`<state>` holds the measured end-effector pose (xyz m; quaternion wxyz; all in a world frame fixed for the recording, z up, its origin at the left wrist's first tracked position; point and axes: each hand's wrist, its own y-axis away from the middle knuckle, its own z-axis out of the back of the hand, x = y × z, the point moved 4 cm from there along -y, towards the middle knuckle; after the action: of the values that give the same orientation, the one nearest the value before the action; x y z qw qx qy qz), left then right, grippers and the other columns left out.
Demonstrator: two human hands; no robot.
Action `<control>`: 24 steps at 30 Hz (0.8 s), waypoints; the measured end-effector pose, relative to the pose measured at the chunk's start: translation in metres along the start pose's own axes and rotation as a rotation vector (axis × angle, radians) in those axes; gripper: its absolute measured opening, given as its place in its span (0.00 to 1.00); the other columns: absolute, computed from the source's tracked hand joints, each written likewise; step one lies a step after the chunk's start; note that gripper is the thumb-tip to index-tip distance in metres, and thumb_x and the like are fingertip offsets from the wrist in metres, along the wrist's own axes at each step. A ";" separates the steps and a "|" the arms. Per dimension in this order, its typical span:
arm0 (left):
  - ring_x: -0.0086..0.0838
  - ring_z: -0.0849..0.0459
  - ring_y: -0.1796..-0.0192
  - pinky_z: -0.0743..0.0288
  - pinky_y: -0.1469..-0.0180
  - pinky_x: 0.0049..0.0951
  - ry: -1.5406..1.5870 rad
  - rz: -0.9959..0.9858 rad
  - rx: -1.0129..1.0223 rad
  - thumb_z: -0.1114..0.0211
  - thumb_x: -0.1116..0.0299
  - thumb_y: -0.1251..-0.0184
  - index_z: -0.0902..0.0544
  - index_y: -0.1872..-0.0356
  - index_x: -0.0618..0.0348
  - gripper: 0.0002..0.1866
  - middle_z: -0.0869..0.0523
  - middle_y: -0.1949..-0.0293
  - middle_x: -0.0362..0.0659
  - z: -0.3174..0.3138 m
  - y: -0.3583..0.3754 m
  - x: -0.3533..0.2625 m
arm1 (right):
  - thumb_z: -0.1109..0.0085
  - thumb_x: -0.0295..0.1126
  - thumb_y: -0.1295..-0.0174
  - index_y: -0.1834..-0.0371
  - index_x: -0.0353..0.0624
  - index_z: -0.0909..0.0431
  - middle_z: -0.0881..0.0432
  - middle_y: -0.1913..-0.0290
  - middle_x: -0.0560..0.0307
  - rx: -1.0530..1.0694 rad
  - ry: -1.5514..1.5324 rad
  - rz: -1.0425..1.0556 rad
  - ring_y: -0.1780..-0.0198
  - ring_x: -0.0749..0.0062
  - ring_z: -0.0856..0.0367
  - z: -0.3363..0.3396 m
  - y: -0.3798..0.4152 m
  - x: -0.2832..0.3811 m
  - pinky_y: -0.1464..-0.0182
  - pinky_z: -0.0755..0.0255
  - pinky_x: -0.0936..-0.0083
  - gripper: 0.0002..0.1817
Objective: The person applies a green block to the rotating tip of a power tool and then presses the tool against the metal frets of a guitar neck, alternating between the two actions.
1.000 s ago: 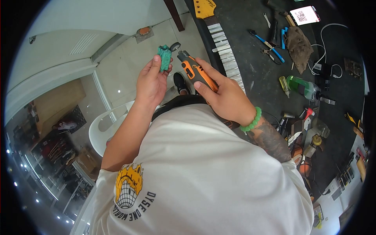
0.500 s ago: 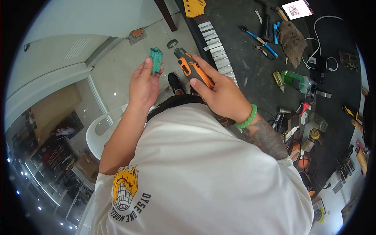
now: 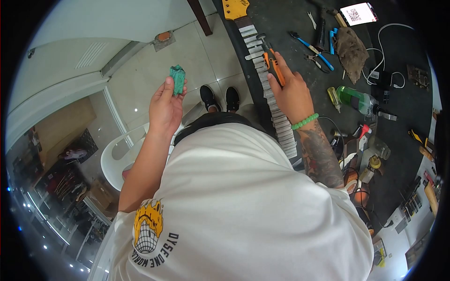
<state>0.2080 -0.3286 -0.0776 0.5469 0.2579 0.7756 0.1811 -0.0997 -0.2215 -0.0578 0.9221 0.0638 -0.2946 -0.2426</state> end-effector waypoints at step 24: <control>0.30 0.18 0.46 0.25 0.38 0.31 -0.003 0.003 -0.001 0.35 0.56 0.19 0.18 0.43 0.66 0.21 0.13 0.49 0.47 0.007 0.003 -0.001 | 0.36 0.48 0.28 0.18 0.68 0.36 0.21 0.60 0.41 -0.049 0.153 0.046 0.61 0.43 0.12 -0.030 0.008 0.012 0.60 0.15 0.53 0.35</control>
<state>0.2159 -0.3269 -0.0772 0.5478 0.2589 0.7745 0.1819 -0.0707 -0.2209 -0.0740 0.9485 0.0525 -0.2188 -0.2228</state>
